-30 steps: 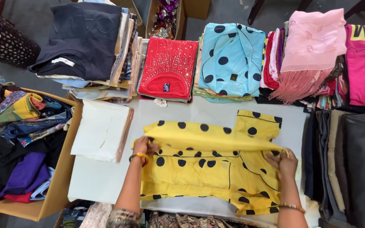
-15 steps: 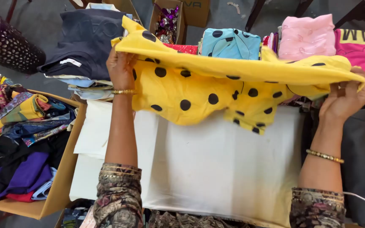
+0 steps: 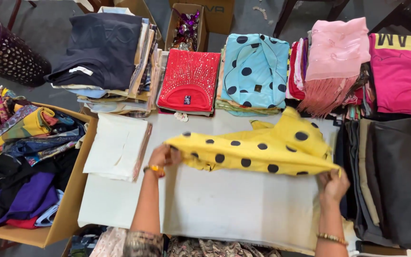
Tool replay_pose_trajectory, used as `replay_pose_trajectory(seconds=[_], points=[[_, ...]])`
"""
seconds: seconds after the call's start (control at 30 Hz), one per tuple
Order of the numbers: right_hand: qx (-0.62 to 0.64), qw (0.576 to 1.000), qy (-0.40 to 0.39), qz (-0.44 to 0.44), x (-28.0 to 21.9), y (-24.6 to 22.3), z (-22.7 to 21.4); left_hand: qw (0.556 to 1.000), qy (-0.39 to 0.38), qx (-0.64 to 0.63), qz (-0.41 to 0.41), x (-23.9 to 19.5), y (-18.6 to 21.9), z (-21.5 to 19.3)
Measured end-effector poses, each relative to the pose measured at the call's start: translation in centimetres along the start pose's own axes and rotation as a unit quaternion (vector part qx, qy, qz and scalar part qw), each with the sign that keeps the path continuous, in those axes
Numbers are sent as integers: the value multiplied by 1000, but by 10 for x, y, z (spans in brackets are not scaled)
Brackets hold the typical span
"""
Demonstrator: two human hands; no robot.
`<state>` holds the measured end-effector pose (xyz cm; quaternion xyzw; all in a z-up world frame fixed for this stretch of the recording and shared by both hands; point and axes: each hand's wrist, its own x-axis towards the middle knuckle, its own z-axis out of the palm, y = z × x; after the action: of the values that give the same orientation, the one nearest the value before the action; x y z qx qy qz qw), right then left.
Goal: The person folds a light blue polka-dotted shirt, then a yellow polka-dotted shirt, and finally a dark blue floral shirt on a white table. Each shirt is smoothed, folded into a compact rectangle, and placed on a stack of previously folded clothes.
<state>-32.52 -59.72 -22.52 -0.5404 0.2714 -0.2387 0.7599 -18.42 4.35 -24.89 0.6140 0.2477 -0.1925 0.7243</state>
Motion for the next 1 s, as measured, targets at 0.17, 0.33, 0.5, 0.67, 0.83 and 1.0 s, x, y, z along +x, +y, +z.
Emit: replay_pose_trajectory(seconds=[0.17, 0.33, 0.5, 0.67, 0.83, 1.0], points=[[-341, 936, 66, -49, -18, 38, -56, 980, 135, 41, -144, -74, -21, 30], [-503, 860, 86, -16, -6, 30, 26, 945, 232, -232, 22, 12, -84, 78], [-331, 943, 13, 33, 70, 77, 59, 906, 2, -420, -48, 75, 17, 136], [-55, 997, 1, -52, 58, -30, 116, 947, -32, -207, 245, 73, 114, 111], [-384, 874, -37, -295, 20, -46, 41, 897, 43, 206, 390, 67, 89, -6], [-475, 835, -44, -274, -36, -23, -7, 835, 107, 462, 280, 37, 1, -78]])
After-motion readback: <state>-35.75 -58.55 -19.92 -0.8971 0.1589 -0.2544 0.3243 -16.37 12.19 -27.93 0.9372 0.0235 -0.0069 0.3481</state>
